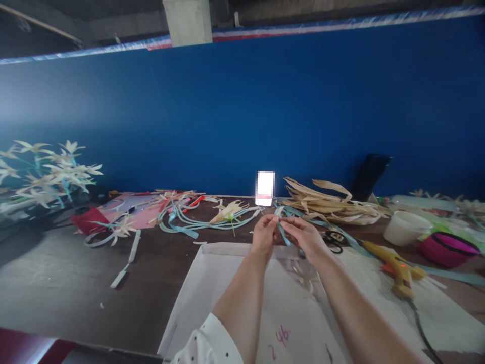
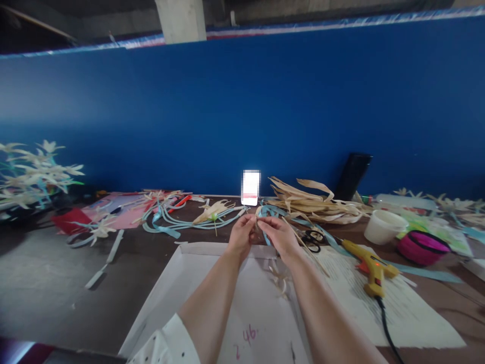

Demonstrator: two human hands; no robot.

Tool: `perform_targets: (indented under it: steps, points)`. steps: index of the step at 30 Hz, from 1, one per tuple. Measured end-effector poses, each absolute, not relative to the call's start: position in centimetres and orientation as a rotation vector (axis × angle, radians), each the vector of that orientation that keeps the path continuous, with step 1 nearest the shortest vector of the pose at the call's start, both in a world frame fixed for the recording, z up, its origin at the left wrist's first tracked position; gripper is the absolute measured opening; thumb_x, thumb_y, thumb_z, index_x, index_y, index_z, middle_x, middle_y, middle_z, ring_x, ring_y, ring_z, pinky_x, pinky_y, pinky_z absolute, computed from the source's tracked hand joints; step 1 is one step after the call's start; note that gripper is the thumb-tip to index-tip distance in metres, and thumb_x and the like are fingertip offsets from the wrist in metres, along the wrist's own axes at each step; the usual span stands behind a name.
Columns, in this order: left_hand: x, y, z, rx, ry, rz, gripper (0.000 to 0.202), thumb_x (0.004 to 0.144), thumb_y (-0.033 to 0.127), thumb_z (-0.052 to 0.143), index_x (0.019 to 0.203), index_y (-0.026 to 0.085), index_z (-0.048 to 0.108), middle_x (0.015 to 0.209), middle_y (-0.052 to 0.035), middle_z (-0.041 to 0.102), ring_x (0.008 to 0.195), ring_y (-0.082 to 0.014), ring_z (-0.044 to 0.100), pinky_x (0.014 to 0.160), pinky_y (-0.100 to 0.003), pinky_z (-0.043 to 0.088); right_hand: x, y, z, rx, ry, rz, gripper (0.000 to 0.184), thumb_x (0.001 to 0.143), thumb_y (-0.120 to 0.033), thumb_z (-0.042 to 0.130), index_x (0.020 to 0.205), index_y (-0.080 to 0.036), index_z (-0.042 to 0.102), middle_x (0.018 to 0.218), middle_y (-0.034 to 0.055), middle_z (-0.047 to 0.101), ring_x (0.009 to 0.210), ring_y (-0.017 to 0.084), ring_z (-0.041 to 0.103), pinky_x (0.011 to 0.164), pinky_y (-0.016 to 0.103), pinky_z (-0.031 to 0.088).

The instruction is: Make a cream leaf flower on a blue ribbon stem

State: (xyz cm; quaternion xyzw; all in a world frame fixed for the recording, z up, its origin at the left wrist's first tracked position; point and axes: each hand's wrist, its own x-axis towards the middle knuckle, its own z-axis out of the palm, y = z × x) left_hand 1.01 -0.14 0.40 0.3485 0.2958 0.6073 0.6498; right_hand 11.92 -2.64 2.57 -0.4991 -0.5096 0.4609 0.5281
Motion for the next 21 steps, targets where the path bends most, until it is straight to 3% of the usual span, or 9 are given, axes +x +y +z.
perform_targets:
  steps: [21]
  points:
    - [1.09, -0.57, 0.46, 0.886, 0.652, 1.339, 0.040, 0.061, 0.046, 0.071, 0.084, 0.015, 0.063, 0.054, 0.0047, 0.044, 0.047, -0.0048, 0.038, 0.044, -0.017, 0.030, 11.70, -2.30, 1.72, -1.105, -1.178, 1.148, 0.036, 0.064, -0.053, 0.067, 0.080, -0.021, 0.061, 0.046, -0.0079, 0.038, 0.040, 0.007, 0.029, 0.040, 0.022, 0.016]
